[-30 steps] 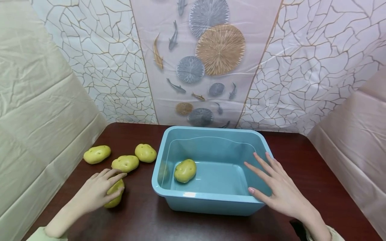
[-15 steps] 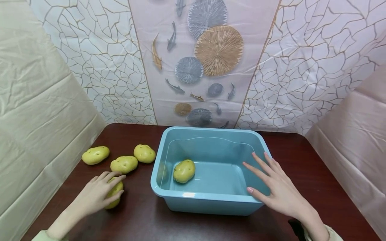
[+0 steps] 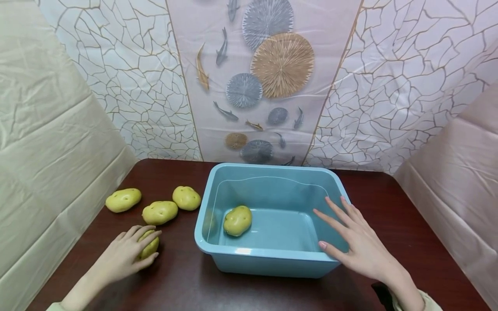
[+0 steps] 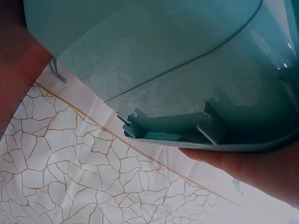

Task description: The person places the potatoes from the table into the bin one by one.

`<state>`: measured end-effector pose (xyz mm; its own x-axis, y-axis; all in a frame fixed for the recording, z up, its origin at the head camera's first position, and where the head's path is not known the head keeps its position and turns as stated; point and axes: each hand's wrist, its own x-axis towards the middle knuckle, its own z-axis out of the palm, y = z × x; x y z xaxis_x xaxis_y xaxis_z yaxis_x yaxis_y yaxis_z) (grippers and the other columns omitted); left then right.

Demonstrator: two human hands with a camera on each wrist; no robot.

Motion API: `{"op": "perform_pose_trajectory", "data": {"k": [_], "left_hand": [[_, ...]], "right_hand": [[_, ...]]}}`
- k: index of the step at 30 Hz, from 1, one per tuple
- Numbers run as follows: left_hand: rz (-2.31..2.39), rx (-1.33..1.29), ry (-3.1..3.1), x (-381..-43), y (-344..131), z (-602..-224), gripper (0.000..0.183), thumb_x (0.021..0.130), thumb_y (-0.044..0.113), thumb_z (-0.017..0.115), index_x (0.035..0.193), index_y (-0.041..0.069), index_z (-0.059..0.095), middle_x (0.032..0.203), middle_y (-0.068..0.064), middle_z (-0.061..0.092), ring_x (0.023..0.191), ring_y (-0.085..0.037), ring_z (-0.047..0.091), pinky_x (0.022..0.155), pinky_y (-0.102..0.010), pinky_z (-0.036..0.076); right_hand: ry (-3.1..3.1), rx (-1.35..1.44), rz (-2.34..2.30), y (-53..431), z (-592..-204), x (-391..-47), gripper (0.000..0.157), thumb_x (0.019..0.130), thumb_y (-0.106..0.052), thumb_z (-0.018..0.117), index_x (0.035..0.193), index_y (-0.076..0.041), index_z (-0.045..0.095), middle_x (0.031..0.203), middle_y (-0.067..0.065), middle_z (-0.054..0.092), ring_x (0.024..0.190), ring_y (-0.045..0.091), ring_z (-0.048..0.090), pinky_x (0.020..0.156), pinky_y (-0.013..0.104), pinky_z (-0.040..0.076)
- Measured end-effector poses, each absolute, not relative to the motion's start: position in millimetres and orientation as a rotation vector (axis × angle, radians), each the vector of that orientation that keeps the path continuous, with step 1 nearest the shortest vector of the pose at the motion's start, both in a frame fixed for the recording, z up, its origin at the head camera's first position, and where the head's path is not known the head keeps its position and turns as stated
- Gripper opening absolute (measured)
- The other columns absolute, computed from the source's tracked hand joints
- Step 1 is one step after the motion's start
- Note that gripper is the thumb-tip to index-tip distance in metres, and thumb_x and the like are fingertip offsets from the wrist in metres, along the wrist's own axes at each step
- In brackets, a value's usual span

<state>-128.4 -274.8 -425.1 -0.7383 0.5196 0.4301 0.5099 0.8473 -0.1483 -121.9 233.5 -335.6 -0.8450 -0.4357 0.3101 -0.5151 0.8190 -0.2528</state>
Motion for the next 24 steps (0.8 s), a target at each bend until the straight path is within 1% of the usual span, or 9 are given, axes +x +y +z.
{"op": "perform_pose_trajectory", "data": {"k": [13,24], "left_hand": [[0.015,-0.774,-2.559,-129,-282,-436,0.056,0.063,0.039,0.071,0.113,0.015,0.061,0.111,-0.007,0.056,0.102,-0.022,0.048,0.069,-0.041,0.044],[0.011,-0.751,-2.6,-132,-288,-440,0.058,0.062,0.042,0.071,0.114,0.017,0.06,0.116,-0.009,0.054,0.104,-0.023,0.047,0.068,-0.043,0.044]], "right_hand": [[-2.753,0.74,0.474,234,-336,-122,0.062,0.079,-0.041,0.061,0.135,-0.032,0.036,0.148,0.006,0.02,0.137,0.038,0.008,0.11,0.05,0.002],[-2.746,0.745,0.457,234,-337,-122,0.062,0.079,-0.041,0.061,0.135,-0.032,0.036,0.148,0.006,0.021,0.137,0.038,0.009,0.111,0.043,-0.003]]}}
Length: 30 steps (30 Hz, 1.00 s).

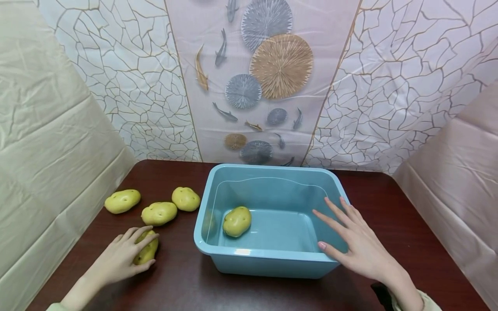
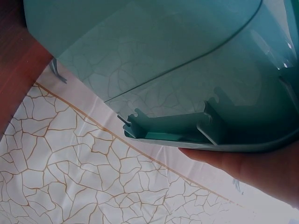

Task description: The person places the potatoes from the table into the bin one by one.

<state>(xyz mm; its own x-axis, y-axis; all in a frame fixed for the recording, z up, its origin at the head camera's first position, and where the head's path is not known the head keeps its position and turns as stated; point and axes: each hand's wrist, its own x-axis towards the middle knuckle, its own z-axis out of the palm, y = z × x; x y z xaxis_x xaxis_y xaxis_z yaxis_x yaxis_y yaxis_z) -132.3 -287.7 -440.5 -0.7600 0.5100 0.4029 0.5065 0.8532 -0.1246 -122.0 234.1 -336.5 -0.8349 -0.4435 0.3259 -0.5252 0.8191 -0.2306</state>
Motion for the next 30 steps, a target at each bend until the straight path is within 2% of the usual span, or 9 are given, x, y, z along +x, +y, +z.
{"op": "perform_pose_trajectory", "data": {"k": [17,24,30], "left_hand": [[0.03,-0.771,-2.62,-137.5,-288.2,-445.9,0.064,0.059,0.049,0.072,0.112,0.017,0.06,0.117,-0.013,0.054,0.101,-0.026,0.05,0.067,-0.043,0.044],[0.063,-0.795,-2.627,-138.9,-287.1,-446.2,0.067,0.056,0.051,0.073,0.112,0.017,0.06,0.118,-0.014,0.054,0.1,-0.027,0.05,0.066,-0.043,0.044],[0.066,-0.791,-2.688,-136.9,-286.2,-443.4,0.072,0.055,0.052,0.073,0.115,0.017,0.058,0.121,-0.014,0.052,0.103,-0.028,0.05,0.068,-0.045,0.044]], "right_hand": [[-2.749,0.736,0.457,234.3,-335.8,-122.0,0.062,0.079,-0.042,0.061,0.135,-0.03,0.037,0.148,0.006,0.021,0.137,0.037,0.009,0.111,0.045,-0.001],[-2.762,0.686,0.464,232.8,-334.3,-122.2,0.061,0.079,-0.044,0.061,0.134,-0.031,0.038,0.148,0.007,0.021,0.138,0.035,0.004,0.102,0.061,0.013],[-2.778,0.653,0.428,232.2,-334.5,-120.8,0.059,0.081,-0.045,0.058,0.134,-0.026,0.041,0.148,0.013,0.02,0.137,0.038,-0.003,0.105,0.059,0.004]]}}
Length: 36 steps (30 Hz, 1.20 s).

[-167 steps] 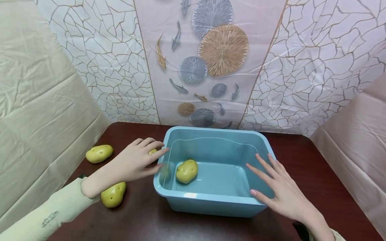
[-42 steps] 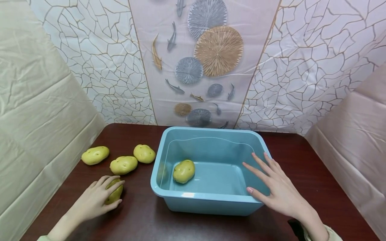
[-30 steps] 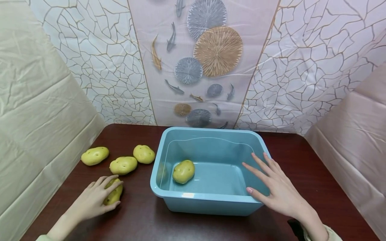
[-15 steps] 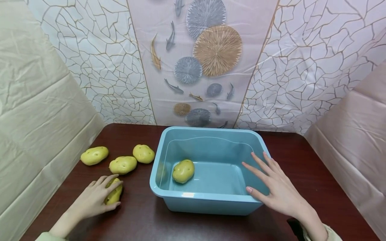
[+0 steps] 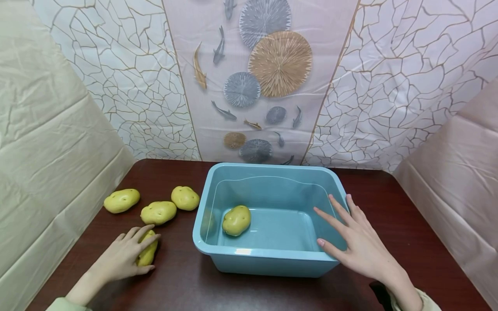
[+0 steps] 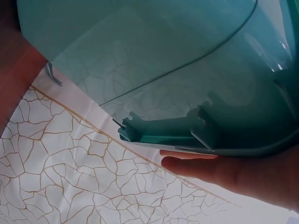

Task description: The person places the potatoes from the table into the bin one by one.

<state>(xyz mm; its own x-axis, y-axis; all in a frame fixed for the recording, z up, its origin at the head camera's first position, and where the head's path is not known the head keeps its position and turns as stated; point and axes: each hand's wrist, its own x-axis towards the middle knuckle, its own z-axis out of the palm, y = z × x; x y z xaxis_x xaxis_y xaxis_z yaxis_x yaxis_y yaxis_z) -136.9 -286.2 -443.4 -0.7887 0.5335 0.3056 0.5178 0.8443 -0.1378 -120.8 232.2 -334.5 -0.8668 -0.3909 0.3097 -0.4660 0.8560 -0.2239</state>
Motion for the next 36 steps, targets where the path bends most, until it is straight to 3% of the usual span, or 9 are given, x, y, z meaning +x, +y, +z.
{"op": "perform_pose_trajectory", "data": {"k": [10,27,31,34,36], "left_hand": [[0.063,-0.804,-2.768,-134,-287,-439,0.079,0.052,0.048,0.076,0.122,0.018,0.054,0.127,-0.014,0.048,0.106,-0.029,0.048,0.07,-0.046,0.044],[0.054,-0.811,-2.719,-137,-288,-441,0.077,0.05,0.046,0.078,0.117,0.016,0.057,0.12,-0.016,0.051,0.097,-0.03,0.051,0.067,-0.044,0.044],[0.044,-0.802,-2.723,-137,-288,-441,0.076,0.051,0.046,0.077,0.118,0.016,0.057,0.12,-0.016,0.05,0.097,-0.03,0.051,0.067,-0.043,0.044],[0.036,-0.795,-2.731,-136,-288,-441,0.076,0.051,0.046,0.077,0.118,0.016,0.057,0.121,-0.016,0.05,0.098,-0.03,0.051,0.067,-0.044,0.044],[0.033,-0.79,-2.732,-135,-288,-441,0.076,0.051,0.046,0.077,0.118,0.016,0.057,0.121,-0.016,0.05,0.098,-0.03,0.051,0.068,-0.044,0.044]], "right_hand": [[-2.831,0.612,0.415,232,-334,-120,0.058,0.081,-0.049,0.055,0.133,-0.028,0.041,0.148,0.012,0.018,0.138,0.036,-0.006,0.103,0.062,0.005],[-2.818,0.612,0.415,232,-335,-120,0.056,0.082,-0.047,0.054,0.133,-0.027,0.042,0.147,0.014,0.021,0.138,0.036,-0.004,0.107,0.057,0.0],[-2.8,0.574,0.462,232,-335,-117,0.053,0.084,-0.043,0.053,0.133,-0.025,0.043,0.146,0.014,0.024,0.138,0.035,0.001,0.104,0.06,0.011],[-2.757,0.561,0.485,231,-337,-113,0.049,0.085,-0.038,0.054,0.131,-0.023,0.045,0.145,0.011,0.027,0.138,0.033,0.01,0.103,0.057,0.02],[-2.704,0.581,0.46,231,-340,-110,0.048,0.085,-0.034,0.056,0.13,-0.022,0.047,0.144,0.009,0.03,0.137,0.031,0.016,0.107,0.049,0.02]]}}
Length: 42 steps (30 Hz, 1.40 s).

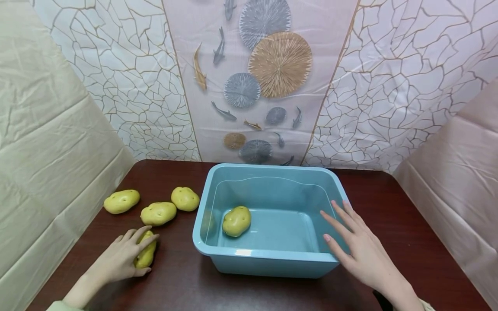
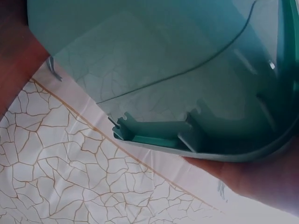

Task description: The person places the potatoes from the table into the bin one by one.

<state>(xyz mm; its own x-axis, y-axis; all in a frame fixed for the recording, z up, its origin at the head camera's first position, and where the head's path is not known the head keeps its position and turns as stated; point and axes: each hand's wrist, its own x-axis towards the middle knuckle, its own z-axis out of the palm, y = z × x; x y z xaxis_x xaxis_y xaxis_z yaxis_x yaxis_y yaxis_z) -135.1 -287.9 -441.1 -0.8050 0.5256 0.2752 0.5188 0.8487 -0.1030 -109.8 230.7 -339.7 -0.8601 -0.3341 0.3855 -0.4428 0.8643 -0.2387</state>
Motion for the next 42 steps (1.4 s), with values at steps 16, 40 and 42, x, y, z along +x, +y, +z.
{"op": "perform_pose_trajectory", "data": {"k": [16,40,42], "left_hand": [[0.031,-0.761,-2.695,-132,-287,-440,0.076,0.05,0.047,0.077,0.116,0.015,0.058,0.119,-0.015,0.051,0.098,-0.029,0.051,0.067,-0.044,0.044],[-0.016,-0.746,-2.7,-128,-279,-425,0.072,0.051,0.044,0.077,0.113,0.013,0.059,0.115,-0.018,0.051,0.091,-0.033,0.053,0.066,-0.044,0.046],[-0.012,-0.748,-2.697,-127,-278,-422,0.073,0.051,0.044,0.077,0.114,0.013,0.058,0.115,-0.018,0.051,0.092,-0.032,0.053,0.066,-0.044,0.046]], "right_hand": [[-2.352,0.89,0.307,240,-360,-105,0.044,0.09,-0.043,0.038,0.122,-0.018,0.056,0.138,-0.001,0.042,0.133,0.023,0.029,0.112,0.034,0.004],[-2.312,0.9,0.337,237,-363,-108,0.044,0.09,-0.045,0.038,0.123,-0.021,0.055,0.133,0.0,0.048,0.13,0.028,0.033,0.113,0.036,0.005],[-2.336,0.893,0.335,238,-363,-108,0.044,0.089,-0.045,0.039,0.123,-0.021,0.055,0.135,-0.002,0.046,0.131,0.027,0.032,0.113,0.036,0.004]]}}
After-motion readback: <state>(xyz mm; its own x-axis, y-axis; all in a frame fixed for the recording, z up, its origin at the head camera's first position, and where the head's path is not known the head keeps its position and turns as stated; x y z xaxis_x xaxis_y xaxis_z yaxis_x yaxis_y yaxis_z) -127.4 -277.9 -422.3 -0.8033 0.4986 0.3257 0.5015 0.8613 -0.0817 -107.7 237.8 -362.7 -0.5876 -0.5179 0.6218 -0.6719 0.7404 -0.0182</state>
